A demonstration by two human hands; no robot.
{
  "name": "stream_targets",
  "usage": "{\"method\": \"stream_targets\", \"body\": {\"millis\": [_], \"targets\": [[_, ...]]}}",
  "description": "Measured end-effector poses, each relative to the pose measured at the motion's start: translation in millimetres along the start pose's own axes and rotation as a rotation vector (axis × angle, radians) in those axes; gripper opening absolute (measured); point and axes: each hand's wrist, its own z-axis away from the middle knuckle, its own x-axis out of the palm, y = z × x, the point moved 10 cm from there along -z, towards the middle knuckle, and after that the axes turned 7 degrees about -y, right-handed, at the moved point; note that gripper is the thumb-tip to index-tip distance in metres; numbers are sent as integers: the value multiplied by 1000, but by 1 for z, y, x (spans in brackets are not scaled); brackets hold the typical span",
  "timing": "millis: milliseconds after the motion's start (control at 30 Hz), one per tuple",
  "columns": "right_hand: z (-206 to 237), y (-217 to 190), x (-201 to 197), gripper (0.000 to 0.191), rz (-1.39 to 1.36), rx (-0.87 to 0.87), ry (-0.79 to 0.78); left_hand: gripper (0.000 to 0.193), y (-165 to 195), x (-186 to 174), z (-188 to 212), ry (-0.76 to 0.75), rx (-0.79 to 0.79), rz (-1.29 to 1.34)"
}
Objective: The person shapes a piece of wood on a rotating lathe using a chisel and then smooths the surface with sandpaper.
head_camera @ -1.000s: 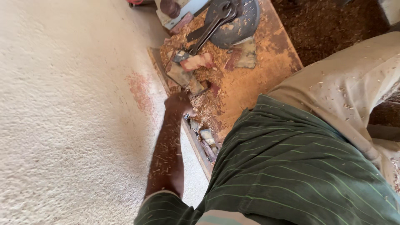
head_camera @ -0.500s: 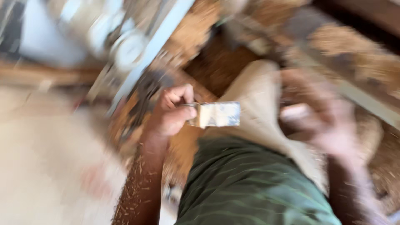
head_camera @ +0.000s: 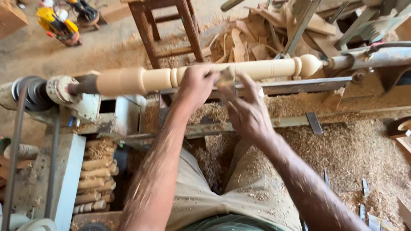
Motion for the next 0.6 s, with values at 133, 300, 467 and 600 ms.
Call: {"method": "stream_targets", "body": {"millis": [133,300,467,600], "targets": [[-48,51,39,62,210,-6,-227,15,-3,12,-107,-60,-76,-154],[-82,63,69,60,174,-104,-290,18,-19,-9,-144,63,-186,-573],[-101,74,113,47,175,-57,-432,43,-37,-7,-133,-92,-249,-351],[-119,78,163,22,168,23,-607,67,-50,6,-133,-297,-347,-207]]}}
